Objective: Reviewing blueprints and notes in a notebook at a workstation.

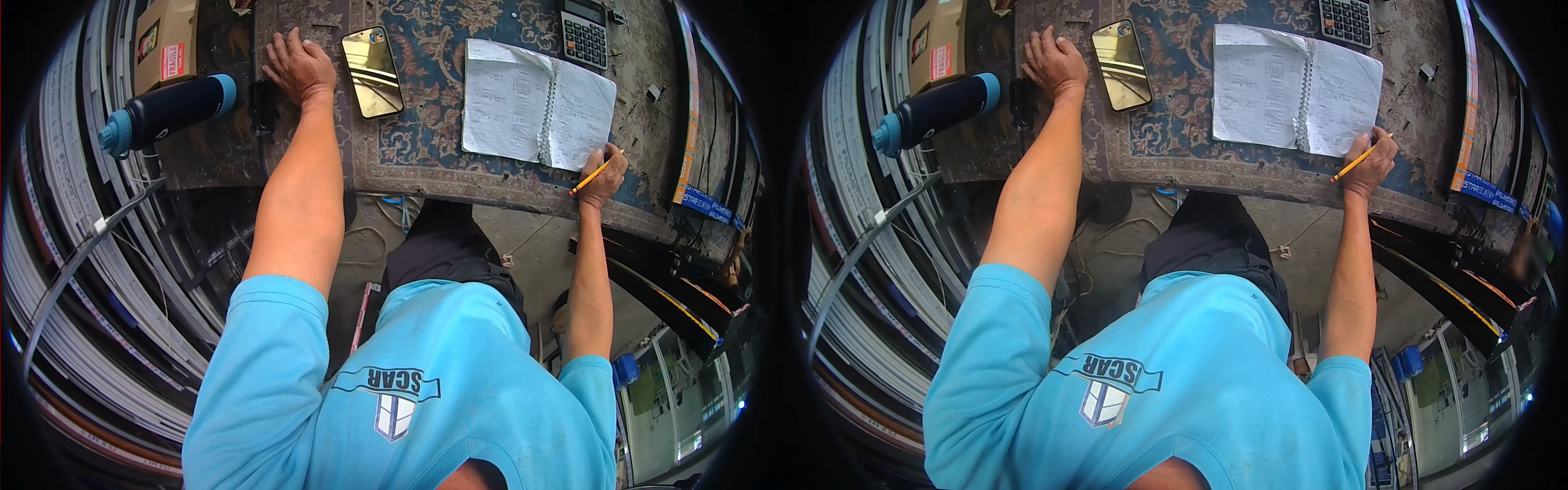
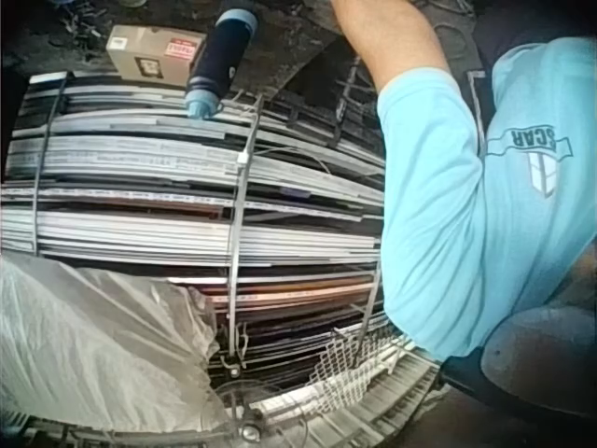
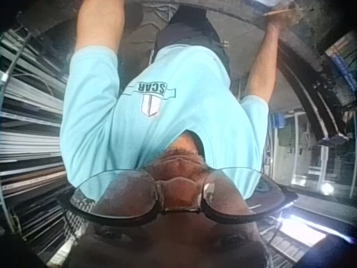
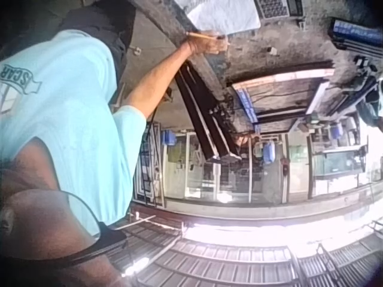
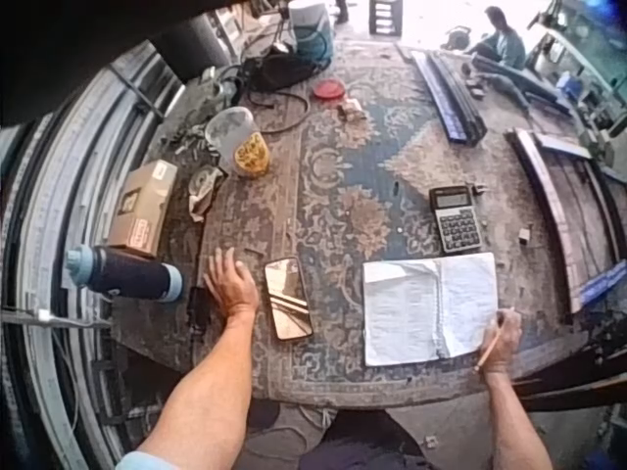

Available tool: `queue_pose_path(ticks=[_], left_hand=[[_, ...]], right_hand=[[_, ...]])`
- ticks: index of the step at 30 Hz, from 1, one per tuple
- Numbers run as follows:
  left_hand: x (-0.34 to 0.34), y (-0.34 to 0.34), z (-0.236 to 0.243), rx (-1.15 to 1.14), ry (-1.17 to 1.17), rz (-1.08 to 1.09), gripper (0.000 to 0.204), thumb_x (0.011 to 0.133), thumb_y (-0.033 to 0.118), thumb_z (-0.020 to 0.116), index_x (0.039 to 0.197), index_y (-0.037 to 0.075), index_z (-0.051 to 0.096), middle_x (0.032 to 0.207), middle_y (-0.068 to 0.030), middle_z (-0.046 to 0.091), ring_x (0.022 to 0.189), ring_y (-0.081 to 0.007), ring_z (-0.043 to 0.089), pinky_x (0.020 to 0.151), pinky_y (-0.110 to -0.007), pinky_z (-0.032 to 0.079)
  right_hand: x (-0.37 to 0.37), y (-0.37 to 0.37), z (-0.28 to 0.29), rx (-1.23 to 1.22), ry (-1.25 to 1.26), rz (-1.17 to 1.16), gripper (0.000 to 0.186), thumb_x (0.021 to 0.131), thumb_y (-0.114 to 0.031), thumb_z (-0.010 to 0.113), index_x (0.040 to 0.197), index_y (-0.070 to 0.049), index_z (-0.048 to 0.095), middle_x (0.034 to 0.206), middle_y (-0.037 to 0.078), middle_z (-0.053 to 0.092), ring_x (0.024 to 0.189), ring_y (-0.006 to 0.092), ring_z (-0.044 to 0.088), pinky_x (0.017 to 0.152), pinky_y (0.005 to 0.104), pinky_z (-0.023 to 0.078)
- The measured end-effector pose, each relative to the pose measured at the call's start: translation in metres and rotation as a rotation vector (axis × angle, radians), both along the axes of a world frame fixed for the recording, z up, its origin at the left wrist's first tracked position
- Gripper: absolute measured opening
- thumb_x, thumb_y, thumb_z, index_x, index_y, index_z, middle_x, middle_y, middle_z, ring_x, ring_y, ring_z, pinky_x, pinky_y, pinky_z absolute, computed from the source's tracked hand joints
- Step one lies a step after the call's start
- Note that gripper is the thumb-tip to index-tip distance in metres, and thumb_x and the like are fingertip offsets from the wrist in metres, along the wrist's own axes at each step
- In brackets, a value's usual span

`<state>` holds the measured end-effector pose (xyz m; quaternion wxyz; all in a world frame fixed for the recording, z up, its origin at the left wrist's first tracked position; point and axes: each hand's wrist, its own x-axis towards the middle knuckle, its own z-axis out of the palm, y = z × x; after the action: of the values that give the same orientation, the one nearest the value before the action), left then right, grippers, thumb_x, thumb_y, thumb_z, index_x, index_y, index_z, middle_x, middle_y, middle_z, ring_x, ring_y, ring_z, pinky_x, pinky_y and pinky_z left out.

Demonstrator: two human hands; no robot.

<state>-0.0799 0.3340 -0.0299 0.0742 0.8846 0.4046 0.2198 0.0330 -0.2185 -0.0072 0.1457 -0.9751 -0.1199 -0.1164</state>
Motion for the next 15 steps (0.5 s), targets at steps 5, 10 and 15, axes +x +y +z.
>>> queue_pose_path(ticks=[5, 10, 15], left_hand=[[-0.0001, -0.0003, 0.0014, -0.009, -0.003, -0.004, 0.043, 0.102, 0.033, 0.047, 0.139, 0.020, 0.061, 0.156, -0.0092, 0.049, 0.150, -0.0317, 0.035, 0.123, -0.061, 0.018], [0.0002, -0.0001, 0.0016, -0.014, 0.007, 0.004, 0.043, 0.101, 0.033, 0.047, 0.140, 0.020, 0.061, 0.157, -0.0091, 0.048, 0.150, -0.0316, 0.035, 0.123, -0.061, 0.018], [0.0010, -0.0027, 0.0048, -0.028, 0.010, 0.003, 0.042, 0.101, 0.031, 0.047, 0.139, 0.019, 0.060, 0.157, -0.0101, 0.047, 0.150, -0.0328, 0.034, 0.123, -0.062, 0.018]], right_hand=[[-0.0005, 0.0000, 0.0001, 0.003, 0.010, -0.006, 0.032, 0.095, -0.026, 0.061, 0.121, -0.008, 0.059, 0.113, 0.012, 0.058, 0.108, 0.0322, 0.060, 0.091, 0.0476, 0.046], [0.0001, 0.0002, -0.0003, -0.019, -0.003, -0.006, 0.032, 0.095, -0.026, 0.061, 0.122, -0.008, 0.059, 0.113, 0.013, 0.058, 0.108, 0.0327, 0.060, 0.092, 0.0475, 0.046], [0.0001, 0.0004, 0.0001, -0.025, -0.014, 0.000, 0.032, 0.095, -0.025, 0.061, 0.122, -0.008, 0.059, 0.114, 0.013, 0.058, 0.108, 0.0330, 0.061, 0.091, 0.0466, 0.047]])
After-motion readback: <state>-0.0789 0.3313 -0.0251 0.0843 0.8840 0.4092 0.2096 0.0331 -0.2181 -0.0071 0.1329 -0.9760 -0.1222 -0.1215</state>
